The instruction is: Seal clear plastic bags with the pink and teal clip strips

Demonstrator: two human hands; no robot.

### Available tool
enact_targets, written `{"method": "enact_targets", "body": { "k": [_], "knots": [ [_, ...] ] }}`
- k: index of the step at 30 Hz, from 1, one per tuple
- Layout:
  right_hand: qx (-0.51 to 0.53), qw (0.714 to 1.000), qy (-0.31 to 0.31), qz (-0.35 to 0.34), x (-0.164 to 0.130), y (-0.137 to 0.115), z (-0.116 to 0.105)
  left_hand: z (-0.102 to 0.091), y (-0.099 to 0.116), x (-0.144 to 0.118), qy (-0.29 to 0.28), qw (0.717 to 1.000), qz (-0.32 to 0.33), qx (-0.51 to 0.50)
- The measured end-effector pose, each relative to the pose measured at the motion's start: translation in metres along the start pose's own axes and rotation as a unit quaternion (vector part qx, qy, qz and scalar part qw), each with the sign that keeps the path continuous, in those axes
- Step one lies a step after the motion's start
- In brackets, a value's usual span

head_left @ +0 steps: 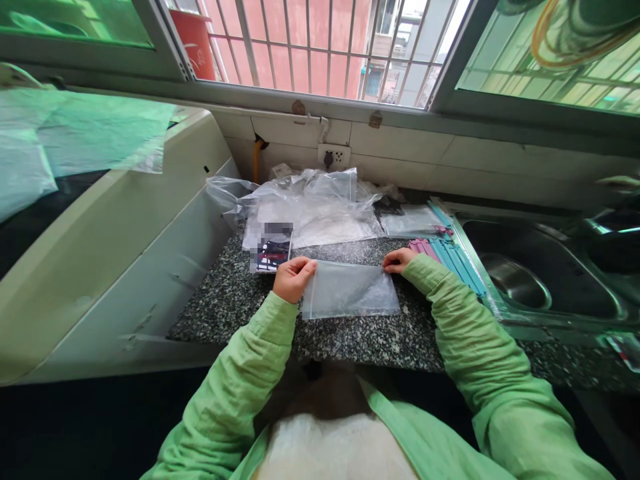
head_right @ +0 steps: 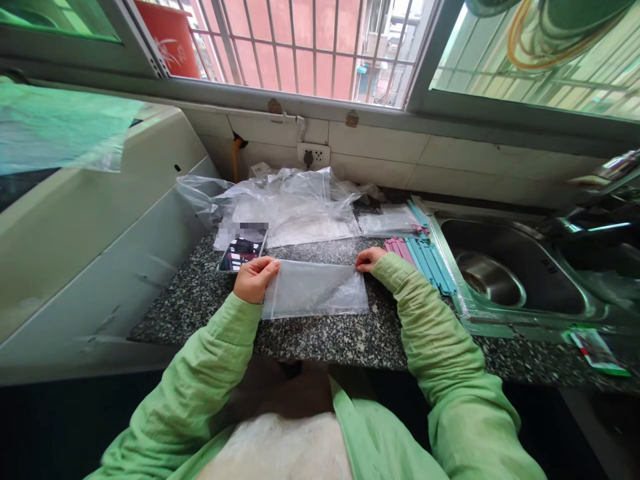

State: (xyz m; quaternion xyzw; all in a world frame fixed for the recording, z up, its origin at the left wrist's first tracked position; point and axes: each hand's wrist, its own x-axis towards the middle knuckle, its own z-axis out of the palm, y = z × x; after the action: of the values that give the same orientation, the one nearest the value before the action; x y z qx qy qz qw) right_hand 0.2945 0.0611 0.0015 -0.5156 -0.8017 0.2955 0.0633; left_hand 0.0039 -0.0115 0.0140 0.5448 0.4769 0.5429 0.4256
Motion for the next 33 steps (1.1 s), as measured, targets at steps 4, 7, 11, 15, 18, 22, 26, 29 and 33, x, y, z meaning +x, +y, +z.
{"method": "enact_targets", "body": {
  "k": [4,7,11,15,18,22,26,29,33],
  "knots": [
    [-0.002,1.0,-0.006,0.001,-0.006,-0.011,-0.002,0.002,0.0,0.001,-0.025,0.999,-0.018,-0.016],
    [0.009,1.0,-0.01,-0.003,-0.011,-0.029,0.001,0.005,0.0,0.001,-0.07,0.997,-0.034,-0.019],
    [0.069,0.996,-0.033,-0.034,-0.012,-0.054,0.011,0.009,0.001,0.001,-0.129,0.991,-0.044,-0.002],
    [0.144,0.985,-0.074,-0.06,-0.013,-0.065,0.018,0.01,0.001,0.001,-0.135,0.99,-0.04,0.016],
    [0.188,0.977,-0.087,-0.059,-0.014,-0.066,0.018,0.01,0.001,0.002,-0.142,0.989,-0.037,0.032],
    [0.146,0.978,-0.107,-0.099,-0.01,-0.066,0.022,0.009,0.0,0.003,-0.165,0.984,-0.038,0.048],
    [0.12,0.977,-0.138,-0.106,-0.004,-0.065,0.029,0.01,-0.002,0.004,-0.186,0.98,-0.035,0.066],
    [0.102,0.977,-0.162,-0.099,-0.003,-0.063,0.03,0.011,-0.004,0.007,-0.201,0.976,-0.022,0.086],
    [0.076,0.977,-0.164,-0.112,-0.009,-0.064,0.027,0.017,-0.001,0.02,-0.237,0.962,0.002,0.132]
  ]
}}
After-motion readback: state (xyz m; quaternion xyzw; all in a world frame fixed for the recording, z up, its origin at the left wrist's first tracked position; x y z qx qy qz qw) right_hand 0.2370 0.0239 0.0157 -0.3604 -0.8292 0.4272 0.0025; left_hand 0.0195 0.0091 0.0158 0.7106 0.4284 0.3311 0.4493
